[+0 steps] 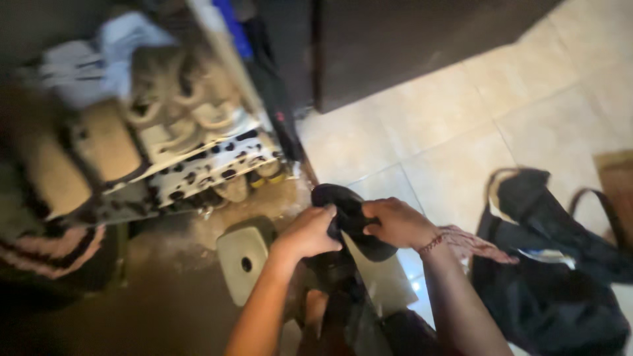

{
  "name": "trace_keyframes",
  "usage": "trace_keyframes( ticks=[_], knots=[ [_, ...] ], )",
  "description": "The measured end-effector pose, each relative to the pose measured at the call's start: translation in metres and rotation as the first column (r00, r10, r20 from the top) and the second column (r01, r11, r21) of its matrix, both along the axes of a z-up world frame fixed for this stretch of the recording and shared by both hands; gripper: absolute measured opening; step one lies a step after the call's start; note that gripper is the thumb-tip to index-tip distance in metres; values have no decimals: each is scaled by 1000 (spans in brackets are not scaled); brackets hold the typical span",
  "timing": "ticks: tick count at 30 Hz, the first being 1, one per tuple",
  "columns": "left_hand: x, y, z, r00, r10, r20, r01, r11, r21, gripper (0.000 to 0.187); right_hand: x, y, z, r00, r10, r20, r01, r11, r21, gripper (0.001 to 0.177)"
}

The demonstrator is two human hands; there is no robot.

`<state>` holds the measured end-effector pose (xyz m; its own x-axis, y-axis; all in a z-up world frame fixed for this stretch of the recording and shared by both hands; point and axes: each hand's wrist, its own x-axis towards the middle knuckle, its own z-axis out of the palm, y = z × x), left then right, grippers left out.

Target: The person wipes down several pairs of shoes, including black leather boots, white sneakers, and purple sandals, with a cloth before placing them on a shoe rack.

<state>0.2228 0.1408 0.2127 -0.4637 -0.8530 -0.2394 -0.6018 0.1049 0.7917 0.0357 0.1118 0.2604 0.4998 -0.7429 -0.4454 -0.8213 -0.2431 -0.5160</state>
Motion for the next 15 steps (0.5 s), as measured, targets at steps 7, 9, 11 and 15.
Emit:
trace_keyframes(
  ticks=[7, 9, 11, 15],
  knots=[
    [88, 49, 93, 933, 343, 108, -341, 939, -40, 46, 97, 11, 26, 927, 116, 357, -62, 985, -160, 22],
    [101, 52, 93, 893, 428, 137, -404, 899, -171, 43, 124, 12, 12, 890, 97, 447, -7, 980, -198, 21],
    [113, 53, 73, 847, 507, 162, -451, 845, -288, 40, 151, 14, -13, 875, -27, 483, 167, 954, -248, 23],
    [139, 43, 1, 723, 676, 141, -512, 662, -548, 35, 197, 6, -76, 846, -110, 522, 306, 901, -307, 22]
  ],
)
